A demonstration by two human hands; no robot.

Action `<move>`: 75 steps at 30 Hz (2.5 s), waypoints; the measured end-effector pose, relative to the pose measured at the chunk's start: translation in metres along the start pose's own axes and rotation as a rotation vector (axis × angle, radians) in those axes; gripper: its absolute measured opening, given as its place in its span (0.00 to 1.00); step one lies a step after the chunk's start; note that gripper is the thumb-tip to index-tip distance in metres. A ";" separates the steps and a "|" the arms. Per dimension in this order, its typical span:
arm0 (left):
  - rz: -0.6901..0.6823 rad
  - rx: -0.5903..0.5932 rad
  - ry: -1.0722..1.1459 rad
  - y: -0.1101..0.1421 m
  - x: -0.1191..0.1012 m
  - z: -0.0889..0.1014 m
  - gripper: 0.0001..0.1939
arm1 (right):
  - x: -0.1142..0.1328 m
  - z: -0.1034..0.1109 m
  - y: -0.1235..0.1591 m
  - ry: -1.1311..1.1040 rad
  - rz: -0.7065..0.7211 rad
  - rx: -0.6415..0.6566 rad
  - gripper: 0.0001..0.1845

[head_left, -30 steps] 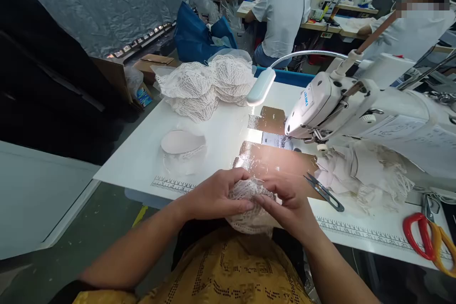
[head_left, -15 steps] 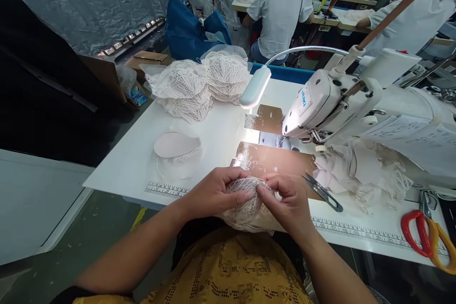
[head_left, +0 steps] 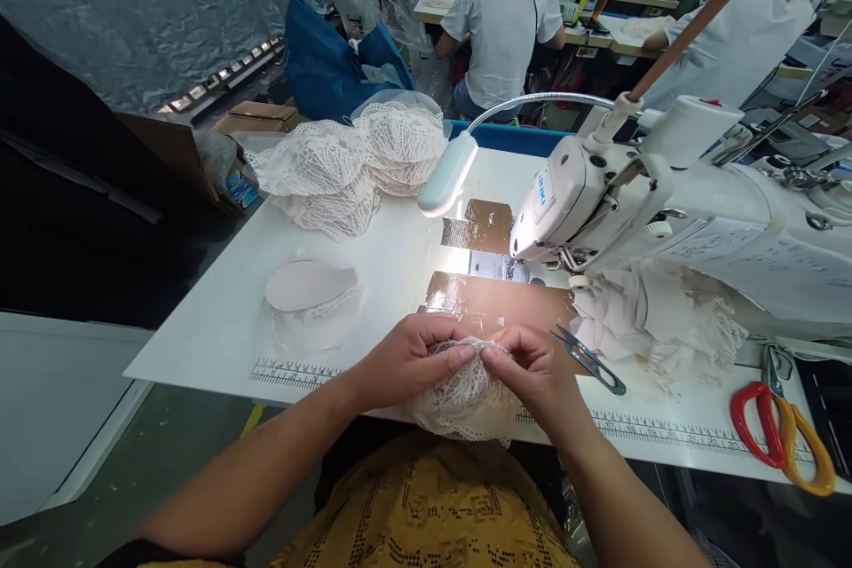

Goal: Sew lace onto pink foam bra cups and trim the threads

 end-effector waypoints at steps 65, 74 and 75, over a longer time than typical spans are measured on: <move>-0.373 0.103 -1.108 -0.116 0.056 0.011 0.18 | -0.018 0.045 -0.053 1.357 0.175 -0.173 0.28; -0.165 0.023 -1.119 -0.110 0.053 0.013 0.19 | -0.020 0.047 -0.048 1.260 0.268 -0.212 0.25; -0.123 0.018 -1.085 -0.108 0.052 0.016 0.20 | -0.020 0.047 -0.047 1.218 0.287 -0.224 0.24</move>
Point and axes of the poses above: each hand's wrist, its own y-axis away from the middle knuckle, its own z-axis out of the back of the hand, x = y × z, the point moved 1 cm from there along -y, towards the middle knuckle, and after that the axes turned 5 degrees about -z, right-handed, at the moved point
